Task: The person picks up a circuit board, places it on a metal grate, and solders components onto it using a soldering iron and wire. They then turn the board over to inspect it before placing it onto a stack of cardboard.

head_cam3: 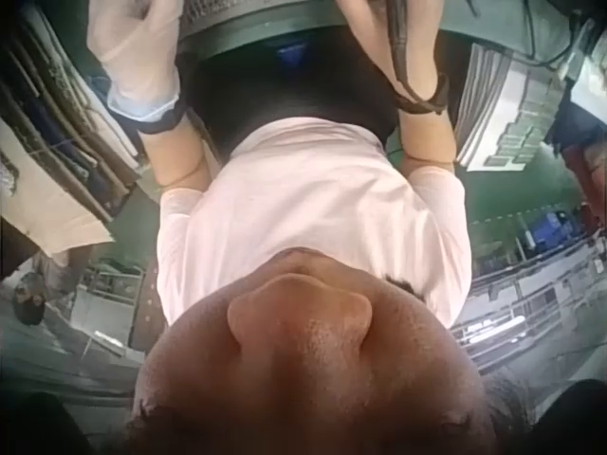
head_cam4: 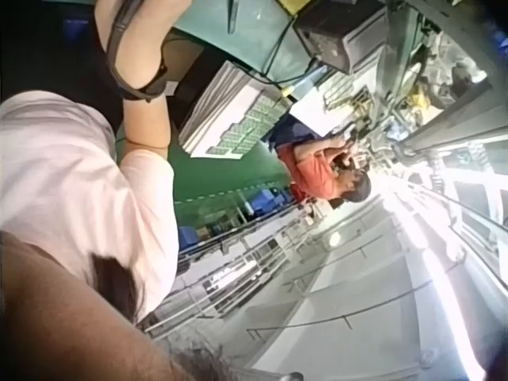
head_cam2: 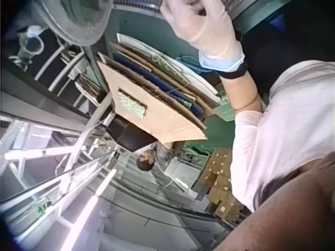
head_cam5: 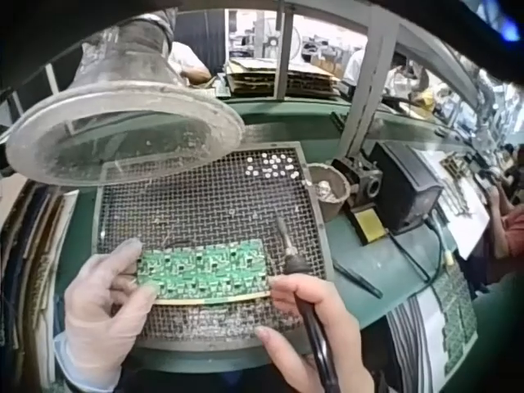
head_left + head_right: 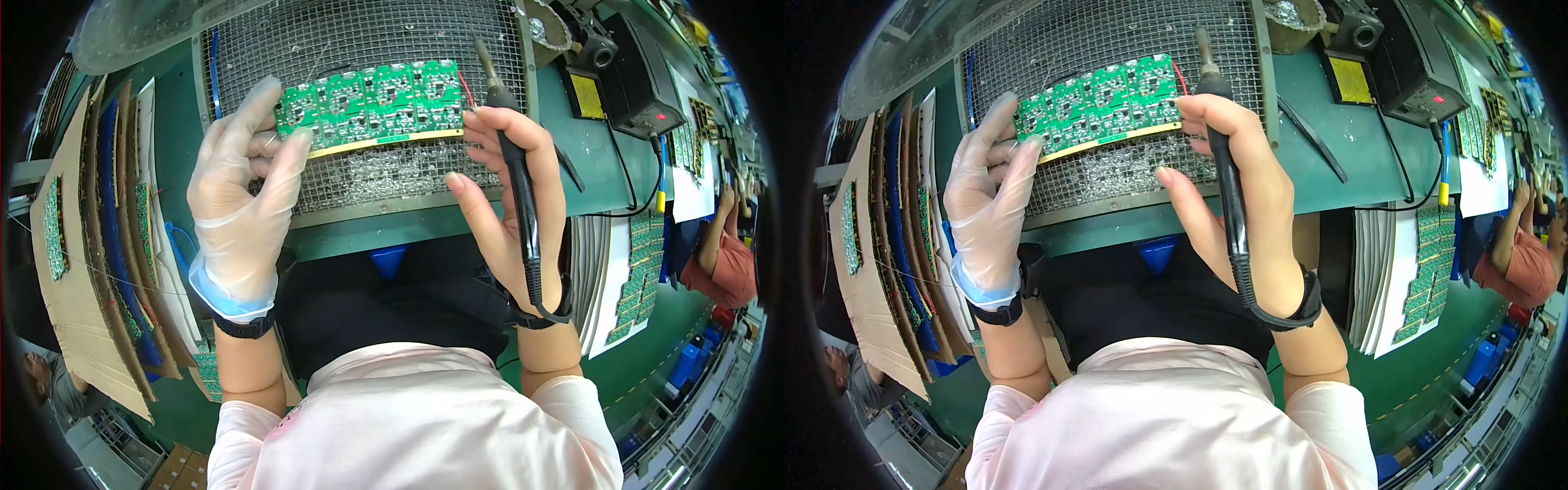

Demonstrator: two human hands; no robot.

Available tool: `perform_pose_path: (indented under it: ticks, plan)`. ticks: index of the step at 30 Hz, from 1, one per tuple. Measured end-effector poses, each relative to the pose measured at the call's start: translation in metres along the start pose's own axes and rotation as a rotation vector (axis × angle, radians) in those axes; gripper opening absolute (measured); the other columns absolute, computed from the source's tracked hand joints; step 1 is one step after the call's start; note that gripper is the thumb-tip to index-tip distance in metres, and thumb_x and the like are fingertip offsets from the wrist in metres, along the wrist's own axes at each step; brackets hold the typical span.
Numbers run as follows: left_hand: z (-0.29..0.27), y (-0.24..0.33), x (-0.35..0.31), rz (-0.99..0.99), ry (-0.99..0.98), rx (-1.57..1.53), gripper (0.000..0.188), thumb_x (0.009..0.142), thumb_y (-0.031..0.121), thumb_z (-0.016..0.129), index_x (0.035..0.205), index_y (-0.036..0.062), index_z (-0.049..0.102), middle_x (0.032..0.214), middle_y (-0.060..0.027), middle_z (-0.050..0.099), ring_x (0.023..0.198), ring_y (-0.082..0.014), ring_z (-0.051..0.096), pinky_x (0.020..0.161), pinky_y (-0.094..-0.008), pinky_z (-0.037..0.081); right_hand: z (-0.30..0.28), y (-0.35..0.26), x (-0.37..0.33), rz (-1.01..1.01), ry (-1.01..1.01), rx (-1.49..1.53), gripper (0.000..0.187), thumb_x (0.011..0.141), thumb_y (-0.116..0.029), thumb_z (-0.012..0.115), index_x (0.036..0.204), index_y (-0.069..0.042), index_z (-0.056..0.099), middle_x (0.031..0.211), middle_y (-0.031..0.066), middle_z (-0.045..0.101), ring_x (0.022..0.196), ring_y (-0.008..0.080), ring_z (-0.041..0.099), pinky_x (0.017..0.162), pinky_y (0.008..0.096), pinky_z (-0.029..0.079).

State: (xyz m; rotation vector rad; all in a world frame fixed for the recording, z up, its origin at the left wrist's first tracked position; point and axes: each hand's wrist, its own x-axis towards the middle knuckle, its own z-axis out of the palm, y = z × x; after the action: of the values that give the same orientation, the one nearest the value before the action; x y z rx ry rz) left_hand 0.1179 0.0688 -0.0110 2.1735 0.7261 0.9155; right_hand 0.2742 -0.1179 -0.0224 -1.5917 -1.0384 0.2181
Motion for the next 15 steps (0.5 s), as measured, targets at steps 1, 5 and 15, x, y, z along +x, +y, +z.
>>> perform_pose_path:
  ticks: [1, 5, 15]
  plan:
    - [0.000, 0.001, -0.001, -0.003, 0.003, 0.010, 0.046, 0.087, 0.008, 0.079, 0.130, 0.0031, 0.066, 0.102, -0.0083, 0.065, 0.077, -0.0089, 0.062, 0.070, -0.0210, 0.054, -0.002, -0.001, 0.000, -0.008, -0.012, -0.030, 0.057, 0.087, 0.009, 0.069, 0.138, 0.001, 0.046, 0.134, 0.0179, 0.059, 0.121, 0.0233, 0.062, 0.103, 0.0330, 0.050]
    - [-0.003, 0.007, -0.003, 0.017, 0.078, -0.038, 0.046, 0.087, 0.008, 0.079, 0.131, 0.0039, 0.067, 0.100, -0.0072, 0.064, 0.075, -0.0079, 0.059, 0.071, -0.0204, 0.053, -0.004, -0.009, -0.001, -0.010, -0.008, 0.012, 0.059, 0.086, 0.007, 0.072, 0.138, 0.001, 0.047, 0.133, 0.0171, 0.060, 0.119, 0.0223, 0.062, 0.098, 0.0314, 0.051]
    - [-0.003, 0.012, -0.001, -0.049, -0.050, 0.052, 0.045, 0.091, 0.006, 0.075, 0.135, 0.0034, 0.064, 0.112, -0.0043, 0.063, 0.085, -0.0067, 0.058, 0.079, -0.0196, 0.051, -0.008, -0.019, -0.003, 0.048, -0.007, -0.129, 0.054, 0.085, 0.006, 0.072, 0.134, 0.000, 0.053, 0.131, 0.0151, 0.062, 0.107, 0.0190, 0.067, 0.089, 0.0291, 0.054]
